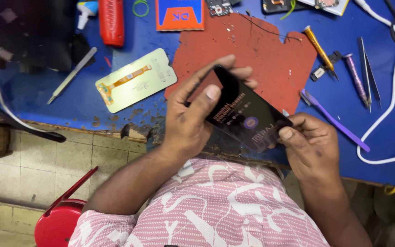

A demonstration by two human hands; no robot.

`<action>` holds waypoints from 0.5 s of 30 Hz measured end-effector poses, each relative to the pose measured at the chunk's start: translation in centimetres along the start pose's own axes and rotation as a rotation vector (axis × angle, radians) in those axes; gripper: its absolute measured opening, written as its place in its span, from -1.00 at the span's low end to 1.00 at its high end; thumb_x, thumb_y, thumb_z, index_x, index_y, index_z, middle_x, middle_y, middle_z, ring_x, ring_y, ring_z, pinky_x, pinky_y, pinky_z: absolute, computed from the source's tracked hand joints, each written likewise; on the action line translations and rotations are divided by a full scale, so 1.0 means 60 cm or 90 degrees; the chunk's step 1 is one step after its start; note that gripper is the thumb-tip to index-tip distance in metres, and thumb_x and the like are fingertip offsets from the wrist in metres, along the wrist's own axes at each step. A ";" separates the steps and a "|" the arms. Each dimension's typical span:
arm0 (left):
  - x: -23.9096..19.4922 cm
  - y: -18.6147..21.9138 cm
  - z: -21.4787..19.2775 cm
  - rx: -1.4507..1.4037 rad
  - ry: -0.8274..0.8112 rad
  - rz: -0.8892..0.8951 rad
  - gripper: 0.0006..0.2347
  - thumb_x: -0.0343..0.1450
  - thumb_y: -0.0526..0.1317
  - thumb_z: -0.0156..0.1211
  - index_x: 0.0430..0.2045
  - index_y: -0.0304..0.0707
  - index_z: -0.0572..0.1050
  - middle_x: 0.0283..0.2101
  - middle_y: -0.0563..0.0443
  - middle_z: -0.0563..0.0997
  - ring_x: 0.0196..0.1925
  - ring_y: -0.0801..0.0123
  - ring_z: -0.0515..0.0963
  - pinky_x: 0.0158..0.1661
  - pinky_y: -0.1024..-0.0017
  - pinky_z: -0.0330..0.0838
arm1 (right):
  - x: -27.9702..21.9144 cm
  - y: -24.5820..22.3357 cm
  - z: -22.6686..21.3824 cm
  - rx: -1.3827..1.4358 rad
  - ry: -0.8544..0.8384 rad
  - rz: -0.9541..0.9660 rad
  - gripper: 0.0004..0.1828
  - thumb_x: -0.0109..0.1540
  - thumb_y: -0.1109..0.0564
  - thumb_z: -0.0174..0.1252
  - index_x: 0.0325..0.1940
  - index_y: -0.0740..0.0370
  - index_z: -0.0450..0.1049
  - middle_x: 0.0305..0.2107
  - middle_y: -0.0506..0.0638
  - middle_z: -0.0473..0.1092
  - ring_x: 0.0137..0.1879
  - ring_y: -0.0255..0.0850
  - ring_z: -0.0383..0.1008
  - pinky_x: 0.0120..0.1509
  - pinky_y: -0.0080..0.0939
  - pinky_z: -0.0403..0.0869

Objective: The person disassembles a smartphone, cleans the interior with a toothbrush, and reassembles it with a new screen and battery. The person uses a toothbrush, tweezers, and a screwdriver to handle components and secure the device.

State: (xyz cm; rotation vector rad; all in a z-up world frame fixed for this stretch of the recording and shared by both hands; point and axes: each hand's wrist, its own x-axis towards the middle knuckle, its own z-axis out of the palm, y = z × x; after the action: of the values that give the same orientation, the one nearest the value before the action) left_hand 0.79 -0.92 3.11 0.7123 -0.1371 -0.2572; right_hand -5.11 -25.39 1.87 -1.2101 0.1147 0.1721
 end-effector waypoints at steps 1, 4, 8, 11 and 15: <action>0.000 -0.001 0.000 -0.008 0.007 -0.001 -0.61 0.67 -0.20 0.09 0.34 -0.51 0.27 0.22 -0.37 0.52 0.26 -0.01 0.58 0.30 0.09 0.52 | -0.003 0.003 -0.004 0.000 0.004 -0.004 -0.89 0.38 0.27 0.24 -0.11 0.44 0.52 -0.35 0.18 0.55 -0.22 -0.17 0.57 -0.05 -0.18 0.57; 0.001 -0.003 0.001 -0.025 0.029 -0.008 -0.60 0.66 -0.21 0.12 0.34 -0.52 0.27 0.22 -0.40 0.51 0.27 -0.05 0.57 0.31 0.08 0.51 | -0.010 0.008 -0.004 -0.001 0.021 -0.018 -0.90 0.38 0.27 0.23 -0.16 0.40 0.50 -0.38 0.16 0.54 -0.29 -0.21 0.53 -0.10 -0.23 0.54; 0.000 -0.001 0.002 -0.020 0.061 -0.025 -0.57 0.64 -0.22 0.12 0.37 -0.50 0.25 0.23 -0.42 0.49 0.29 -0.06 0.55 0.32 0.07 0.49 | -0.008 0.002 0.013 -0.010 0.049 -0.014 -0.91 0.37 0.27 0.22 -0.18 0.39 0.49 -0.36 0.15 0.53 -0.32 -0.24 0.51 -0.15 -0.26 0.51; -0.001 0.001 0.004 -0.009 0.069 -0.030 -0.56 0.63 -0.25 0.10 0.41 -0.48 0.23 0.24 -0.44 0.48 0.31 -0.05 0.53 0.33 0.06 0.48 | -0.005 -0.005 0.021 -0.017 0.064 0.007 -0.90 0.36 0.28 0.22 -0.18 0.40 0.48 -0.35 0.14 0.52 -0.31 -0.24 0.50 -0.16 -0.27 0.50; -0.002 0.005 0.000 0.027 0.024 -0.010 -0.57 0.63 -0.31 0.09 0.41 -0.47 0.20 0.28 -0.40 0.47 0.33 0.04 0.53 0.37 0.12 0.46 | -0.005 -0.002 0.017 0.039 0.051 0.013 -0.89 0.36 0.27 0.22 -0.18 0.40 0.47 -0.34 0.14 0.52 -0.32 -0.25 0.49 -0.17 -0.28 0.50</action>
State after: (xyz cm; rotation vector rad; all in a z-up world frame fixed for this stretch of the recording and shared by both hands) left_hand 0.72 -0.68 3.32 0.7596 -0.1020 -0.2564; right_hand -5.40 -24.49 2.43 -1.1560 0.2006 0.1376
